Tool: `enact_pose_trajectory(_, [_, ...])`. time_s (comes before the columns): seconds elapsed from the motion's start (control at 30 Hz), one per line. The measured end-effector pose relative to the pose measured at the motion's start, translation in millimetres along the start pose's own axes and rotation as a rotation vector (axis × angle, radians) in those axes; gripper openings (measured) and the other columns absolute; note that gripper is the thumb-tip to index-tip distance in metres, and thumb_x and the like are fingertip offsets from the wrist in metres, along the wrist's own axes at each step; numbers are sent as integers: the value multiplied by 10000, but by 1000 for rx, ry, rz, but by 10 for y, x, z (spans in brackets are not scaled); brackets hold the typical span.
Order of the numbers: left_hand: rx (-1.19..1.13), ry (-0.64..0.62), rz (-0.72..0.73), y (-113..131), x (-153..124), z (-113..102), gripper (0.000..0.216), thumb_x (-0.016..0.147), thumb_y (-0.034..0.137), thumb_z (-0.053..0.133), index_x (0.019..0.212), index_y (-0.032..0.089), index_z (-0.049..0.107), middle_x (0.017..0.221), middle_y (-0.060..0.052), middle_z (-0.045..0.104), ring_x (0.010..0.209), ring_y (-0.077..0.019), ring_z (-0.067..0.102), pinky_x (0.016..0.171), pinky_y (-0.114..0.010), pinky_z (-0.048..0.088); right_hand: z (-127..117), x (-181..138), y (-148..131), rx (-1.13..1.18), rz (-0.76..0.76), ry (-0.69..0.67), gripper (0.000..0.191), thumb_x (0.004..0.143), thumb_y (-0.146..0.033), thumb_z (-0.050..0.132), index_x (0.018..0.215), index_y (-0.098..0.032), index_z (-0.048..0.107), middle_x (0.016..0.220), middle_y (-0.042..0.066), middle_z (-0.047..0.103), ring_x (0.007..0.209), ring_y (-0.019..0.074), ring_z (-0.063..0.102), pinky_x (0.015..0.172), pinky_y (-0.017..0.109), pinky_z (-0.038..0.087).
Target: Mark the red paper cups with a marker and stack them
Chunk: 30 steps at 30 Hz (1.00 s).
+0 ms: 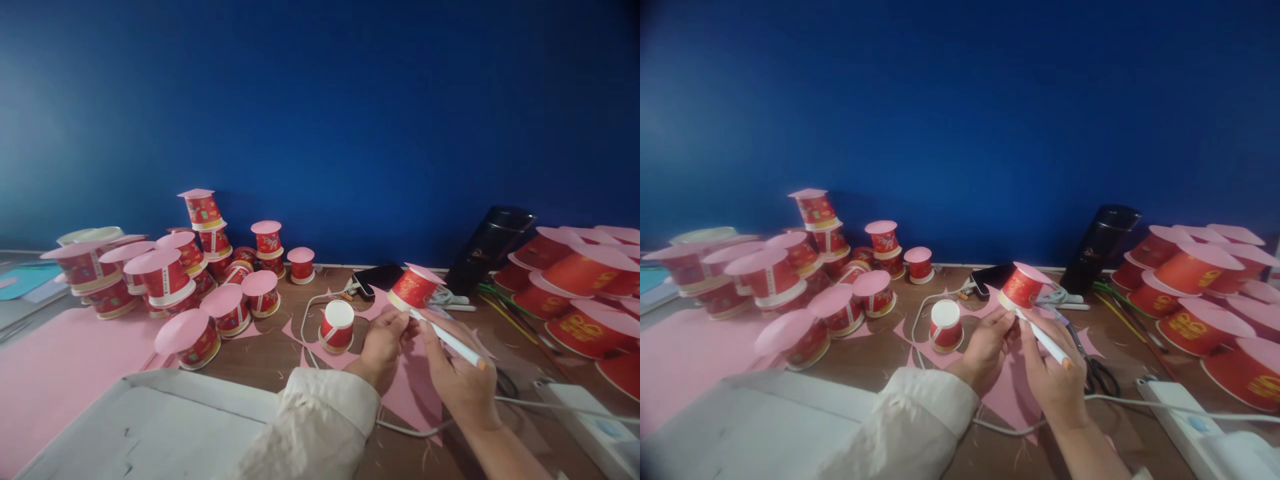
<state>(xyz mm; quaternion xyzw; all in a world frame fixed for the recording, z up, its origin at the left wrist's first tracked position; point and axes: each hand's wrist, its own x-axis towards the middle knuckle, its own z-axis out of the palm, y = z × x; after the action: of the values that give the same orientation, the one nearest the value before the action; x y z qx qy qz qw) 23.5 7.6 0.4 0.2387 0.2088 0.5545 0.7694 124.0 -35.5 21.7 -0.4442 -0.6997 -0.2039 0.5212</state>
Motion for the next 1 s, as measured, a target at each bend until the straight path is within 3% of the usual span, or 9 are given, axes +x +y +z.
enact_pose_trajectory(0.23, [113,-14,10,22,-23,14,499,580,574,915,733,146,708,625,9,558,613,-105,488,640,-264,371,25,-20,4,1,26,-13,158,979,-198,630,1111,-169,713,1036,79,740,956,208,704,900,345,547])
enact_pose_trajectory(0.43, [111,6,48,13,-8,11,500,585,572,907,726,145,687,638,12,540,611,-107,481,628,-273,351,35,-41,12,-6,46,-21,162,990,-219,612,1104,-169,715,1048,88,742,974,222,703,901,362,550])
enact_pose_trajectory(0.7, [54,4,26,5,-22,5,501,575,541,934,773,135,718,735,-35,629,715,-142,579,793,-313,451,25,-37,29,-50,24,6,160,976,-208,634,1106,-154,709,1037,89,736,970,219,703,913,347,549])
enact_pose_trajectory(1.0, [27,18,22,-30,0,-1,454,593,499,936,735,133,707,737,-49,644,727,-159,612,852,-342,477,4,-27,29,-70,79,-5,180,1010,-272,577,1067,-165,711,997,85,736,940,218,707,857,329,554])
